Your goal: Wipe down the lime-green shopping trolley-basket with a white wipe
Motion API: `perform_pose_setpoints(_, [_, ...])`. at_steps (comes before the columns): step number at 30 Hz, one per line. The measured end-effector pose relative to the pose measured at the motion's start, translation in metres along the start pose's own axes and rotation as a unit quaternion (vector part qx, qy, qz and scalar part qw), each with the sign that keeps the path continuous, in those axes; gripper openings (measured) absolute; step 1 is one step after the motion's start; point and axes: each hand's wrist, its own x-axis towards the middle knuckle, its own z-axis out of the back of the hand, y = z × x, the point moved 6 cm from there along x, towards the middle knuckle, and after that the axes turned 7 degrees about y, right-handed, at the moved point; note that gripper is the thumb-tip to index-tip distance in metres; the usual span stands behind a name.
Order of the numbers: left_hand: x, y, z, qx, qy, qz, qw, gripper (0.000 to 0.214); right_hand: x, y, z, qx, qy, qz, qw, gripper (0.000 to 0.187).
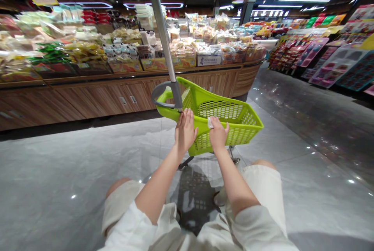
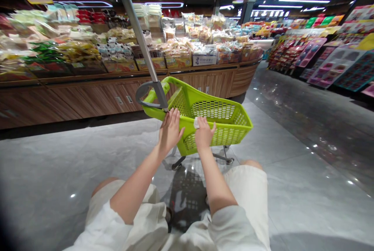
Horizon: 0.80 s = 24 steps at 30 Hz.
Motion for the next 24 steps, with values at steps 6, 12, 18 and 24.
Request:
perform_pose_setpoints(6, [0.0, 0.0, -0.001, -0.013, -0.001, -0.011, 1.0, 0.066, 0.002, 0.06, -0.012, 0.039, 0.057, 0.113, 0.991, 0.066])
perform_pose_setpoints(12, [-0.001, -0.002, -0.001, -0.019, -0.007, 0.001, 1.0, 0.07, -0.009, -0.058, 0.02, -0.041, -0.017, -0.022, 0.999, 0.065])
perform_pose_setpoints(18, [0.001, -0.001, -0.003, -0.002, -0.002, 0.004, 1.0, 0.068, 0.006, 0.029, -0.002, 0.0, 0.057, 0.037, 0.998, 0.061])
perform_pose_setpoints(24, [0.0, -0.002, -0.004, 0.013, 0.008, 0.005, 1.0, 0.069, -0.001, 0.046, -0.006, -0.011, 0.073, 0.102, 0.992, 0.063])
